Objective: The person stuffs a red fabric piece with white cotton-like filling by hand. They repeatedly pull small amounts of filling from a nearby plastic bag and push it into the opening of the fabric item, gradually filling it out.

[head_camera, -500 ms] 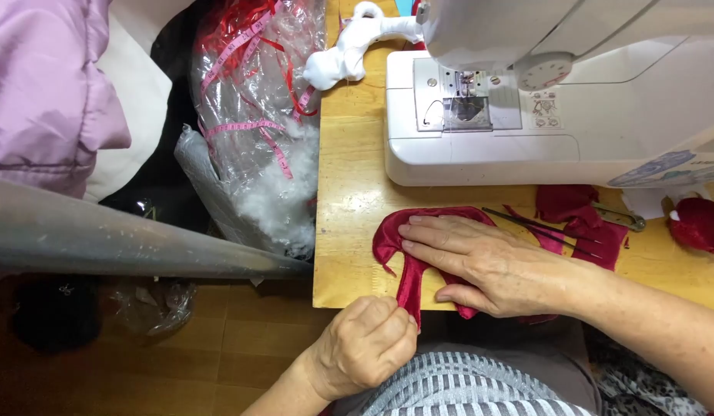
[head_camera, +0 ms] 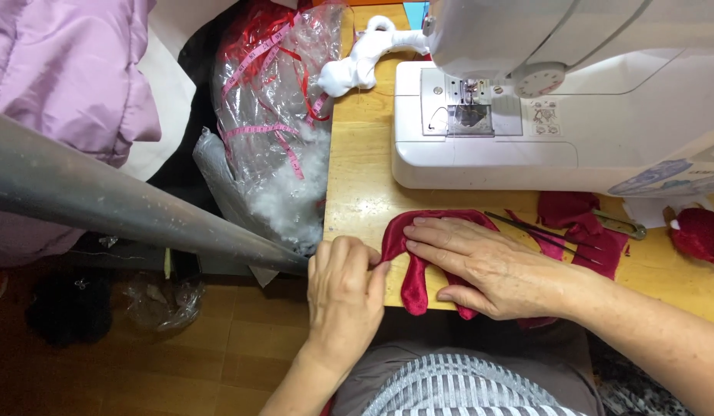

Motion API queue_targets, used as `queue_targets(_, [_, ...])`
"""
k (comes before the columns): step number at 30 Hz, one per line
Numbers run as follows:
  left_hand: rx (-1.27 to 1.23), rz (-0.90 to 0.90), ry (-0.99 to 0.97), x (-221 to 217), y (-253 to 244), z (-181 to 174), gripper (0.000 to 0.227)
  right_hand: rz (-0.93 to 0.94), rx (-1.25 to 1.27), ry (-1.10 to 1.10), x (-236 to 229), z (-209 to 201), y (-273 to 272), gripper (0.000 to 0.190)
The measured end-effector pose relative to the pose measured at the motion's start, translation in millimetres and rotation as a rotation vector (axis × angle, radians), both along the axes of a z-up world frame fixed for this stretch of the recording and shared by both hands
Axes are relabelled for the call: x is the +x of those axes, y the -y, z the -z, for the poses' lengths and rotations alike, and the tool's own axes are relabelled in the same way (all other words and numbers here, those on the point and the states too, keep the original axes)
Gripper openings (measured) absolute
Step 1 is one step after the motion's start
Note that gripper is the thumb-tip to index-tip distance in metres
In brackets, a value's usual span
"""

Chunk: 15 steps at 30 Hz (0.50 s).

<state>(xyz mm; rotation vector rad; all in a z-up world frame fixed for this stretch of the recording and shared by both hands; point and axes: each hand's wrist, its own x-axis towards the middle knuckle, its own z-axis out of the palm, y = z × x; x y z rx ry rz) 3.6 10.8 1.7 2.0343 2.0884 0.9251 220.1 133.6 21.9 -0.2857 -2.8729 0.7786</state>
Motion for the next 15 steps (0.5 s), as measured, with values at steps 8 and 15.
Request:
queue_targets(8, [0.029,-0.007,0.116,-14,16,-12,0.009,0.009,0.016,-0.015,1,-2,2,0.068])
queue_targets(15, [0.062,-0.016,0.003,-1,2,-5,0.009,0.083,0.125,-0.056,-2,-6,11,0.075])
